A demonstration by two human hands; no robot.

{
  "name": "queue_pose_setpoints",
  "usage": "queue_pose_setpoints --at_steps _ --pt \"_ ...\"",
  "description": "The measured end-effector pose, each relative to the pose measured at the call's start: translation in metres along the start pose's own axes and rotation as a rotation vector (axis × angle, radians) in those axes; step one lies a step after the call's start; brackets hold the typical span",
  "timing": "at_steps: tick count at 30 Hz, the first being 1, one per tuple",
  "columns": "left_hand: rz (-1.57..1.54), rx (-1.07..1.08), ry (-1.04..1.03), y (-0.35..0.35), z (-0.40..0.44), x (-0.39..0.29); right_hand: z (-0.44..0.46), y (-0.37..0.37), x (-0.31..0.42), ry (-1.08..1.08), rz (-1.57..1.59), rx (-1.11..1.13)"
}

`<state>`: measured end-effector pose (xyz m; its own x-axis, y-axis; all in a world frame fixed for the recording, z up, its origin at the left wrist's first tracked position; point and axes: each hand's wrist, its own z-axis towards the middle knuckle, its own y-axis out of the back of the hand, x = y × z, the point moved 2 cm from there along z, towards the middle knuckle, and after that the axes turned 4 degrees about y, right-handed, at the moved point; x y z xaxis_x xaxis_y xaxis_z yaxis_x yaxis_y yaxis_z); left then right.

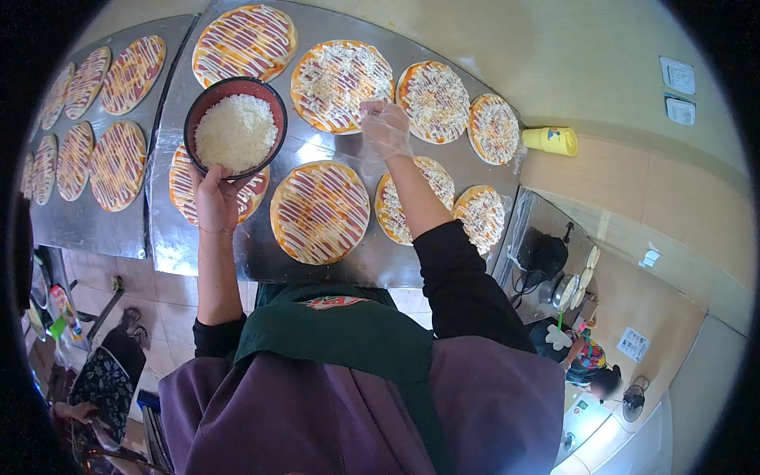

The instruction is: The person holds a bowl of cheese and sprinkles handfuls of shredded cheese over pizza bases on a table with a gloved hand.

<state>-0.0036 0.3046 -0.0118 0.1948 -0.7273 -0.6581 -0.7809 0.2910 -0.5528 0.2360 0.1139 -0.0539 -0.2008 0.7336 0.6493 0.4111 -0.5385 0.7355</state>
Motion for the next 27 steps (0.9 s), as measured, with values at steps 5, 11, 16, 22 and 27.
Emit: queue_pose_setpoints --at_steps 5,11,16,22,27 --pt "0.006 -0.004 0.004 0.001 -0.002 -0.003 -0.002 -0.008 0.009 0.086 -0.134 -0.022" --pt "0.004 -0.003 -0.001 0.006 0.000 -0.004 0.001 -0.012 0.008 0.223 -0.150 -0.091" --pt "0.010 0.006 -0.006 0.006 0.002 -0.001 0.008 0.004 0.016 -0.009 0.525 0.037" --pt "0.132 0.002 0.088 -0.006 0.013 0.013 0.000 0.018 0.067 -0.072 0.970 0.320" --pt "0.166 0.058 0.126 -0.030 0.019 0.030 -0.020 -0.005 0.103 0.276 0.421 0.446"
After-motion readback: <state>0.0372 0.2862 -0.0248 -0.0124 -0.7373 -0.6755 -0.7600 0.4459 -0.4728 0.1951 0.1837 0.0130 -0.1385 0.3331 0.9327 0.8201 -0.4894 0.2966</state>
